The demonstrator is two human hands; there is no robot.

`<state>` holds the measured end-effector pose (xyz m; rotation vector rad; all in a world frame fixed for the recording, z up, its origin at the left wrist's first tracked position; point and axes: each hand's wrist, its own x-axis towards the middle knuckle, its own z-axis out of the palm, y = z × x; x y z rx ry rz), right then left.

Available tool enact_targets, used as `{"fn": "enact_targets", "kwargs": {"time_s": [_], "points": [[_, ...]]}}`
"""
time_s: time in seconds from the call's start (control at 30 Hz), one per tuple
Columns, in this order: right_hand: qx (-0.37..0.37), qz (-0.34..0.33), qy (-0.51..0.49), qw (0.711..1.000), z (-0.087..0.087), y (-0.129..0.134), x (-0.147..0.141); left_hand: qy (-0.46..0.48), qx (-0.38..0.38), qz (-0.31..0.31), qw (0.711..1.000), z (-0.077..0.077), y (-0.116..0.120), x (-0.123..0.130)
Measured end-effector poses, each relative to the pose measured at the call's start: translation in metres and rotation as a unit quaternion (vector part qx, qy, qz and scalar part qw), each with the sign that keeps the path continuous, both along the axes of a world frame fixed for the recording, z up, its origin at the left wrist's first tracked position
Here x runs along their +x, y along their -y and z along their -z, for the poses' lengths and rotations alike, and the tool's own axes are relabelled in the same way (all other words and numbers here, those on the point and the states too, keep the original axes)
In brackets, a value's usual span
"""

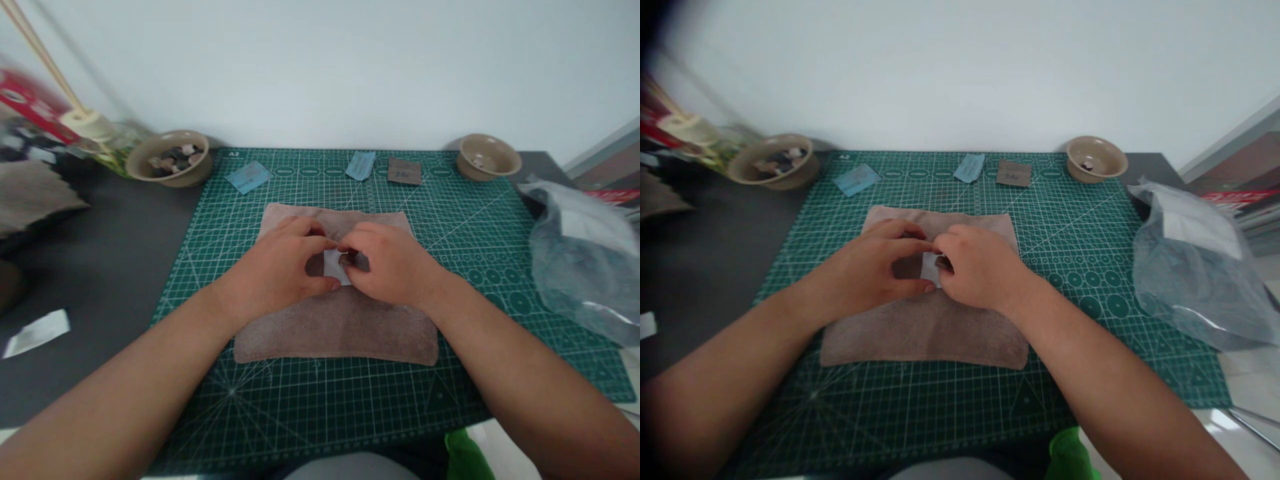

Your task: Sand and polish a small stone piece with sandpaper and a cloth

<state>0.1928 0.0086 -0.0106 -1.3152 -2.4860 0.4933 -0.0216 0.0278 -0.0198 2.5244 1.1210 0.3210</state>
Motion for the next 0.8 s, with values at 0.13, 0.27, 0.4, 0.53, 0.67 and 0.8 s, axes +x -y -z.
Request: {"fn": "enact_targets", "kwargs": {"time_s": [0.13,0.27,0.4,0.53,0.67,0.8], "points": [[0.003,0.003,-0.002,1.000,-0.0008,0.0002,-0.0005,-0.004,0.000,0.004,1.000,-0.0007,0.0001,0.0004],[0.008,0.010,-0.001,1.000,-0.0025,0.0001,0.0001,-0.008,-0.002,0.006,1.000,-0.0024,0.0007,0.0003],[0.008,0.015,0.018,1.000,-0.0032,0.0001,0.0005,-0.004,-0.004,0.001,1.000,-0.0005,0.0001,-0.0011],[0.012,0.019,0.044,0.999,-0.0029,-0.0026,0.0004,0.001,-0.002,0.000,1.000,0.0021,-0.0010,-0.0020],[0.027,0.058,0.061,0.996,-0.0011,-0.0052,-0.0020,0.002,-0.006,-0.010,1.000,0.0005,-0.0004,-0.0004],[0.035,0.038,0.052,0.997,0.0012,-0.0012,-0.0093,-0.010,-0.009,-0.007,1.000,-0.0041,0.0006,0.0020]]}}
